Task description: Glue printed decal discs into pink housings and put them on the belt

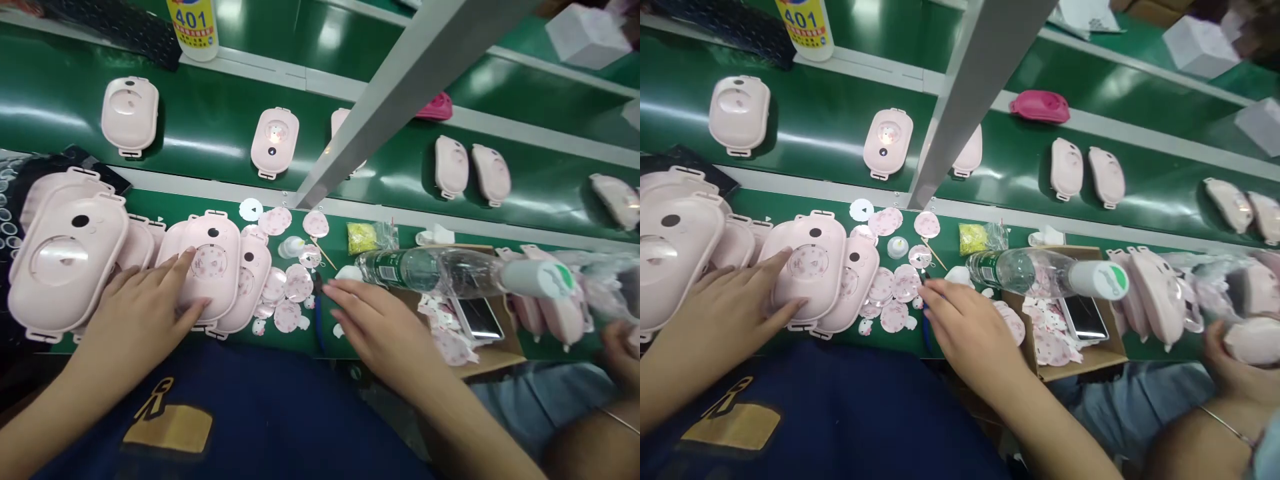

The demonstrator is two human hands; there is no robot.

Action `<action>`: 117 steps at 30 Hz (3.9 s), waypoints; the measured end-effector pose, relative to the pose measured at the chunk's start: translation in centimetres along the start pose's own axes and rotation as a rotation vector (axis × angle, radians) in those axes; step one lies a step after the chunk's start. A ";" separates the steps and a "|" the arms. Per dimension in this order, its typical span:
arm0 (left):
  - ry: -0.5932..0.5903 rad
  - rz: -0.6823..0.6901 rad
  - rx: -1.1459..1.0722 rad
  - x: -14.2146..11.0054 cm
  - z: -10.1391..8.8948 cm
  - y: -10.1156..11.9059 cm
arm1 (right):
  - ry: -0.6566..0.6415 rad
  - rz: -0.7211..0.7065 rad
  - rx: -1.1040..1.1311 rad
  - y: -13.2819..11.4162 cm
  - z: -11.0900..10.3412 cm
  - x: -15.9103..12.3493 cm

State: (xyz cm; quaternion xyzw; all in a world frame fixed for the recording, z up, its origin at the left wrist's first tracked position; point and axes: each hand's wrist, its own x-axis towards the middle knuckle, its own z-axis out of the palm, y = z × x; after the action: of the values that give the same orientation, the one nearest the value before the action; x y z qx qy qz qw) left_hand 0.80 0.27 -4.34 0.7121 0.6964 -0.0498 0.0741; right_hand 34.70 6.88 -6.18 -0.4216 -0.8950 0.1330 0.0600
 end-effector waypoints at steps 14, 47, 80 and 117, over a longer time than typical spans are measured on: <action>0.297 0.219 -0.600 -3.2 -0.6 -1.7 | -0.194 0.191 -0.088 -3.1 2.3 6.0; -0.077 -0.391 -2.550 0.6 1.3 2.2 | 0.572 -0.325 -0.190 -15.7 2.7 7.9; 0.002 -0.527 -2.602 -6.0 -3.1 -8.4 | -0.146 -0.312 -0.093 -7.7 3.7 45.7; -0.005 -0.661 -2.460 -5.4 -1.1 -7.3 | -0.168 -0.181 -0.569 -10.0 2.8 42.8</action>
State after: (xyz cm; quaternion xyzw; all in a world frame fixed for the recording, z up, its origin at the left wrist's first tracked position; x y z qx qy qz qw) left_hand -6.70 -4.77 -2.62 -0.0326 0.4265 0.6087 0.6682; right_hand -0.56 33.21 -6.15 -0.3274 -0.9321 -0.0945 -0.1229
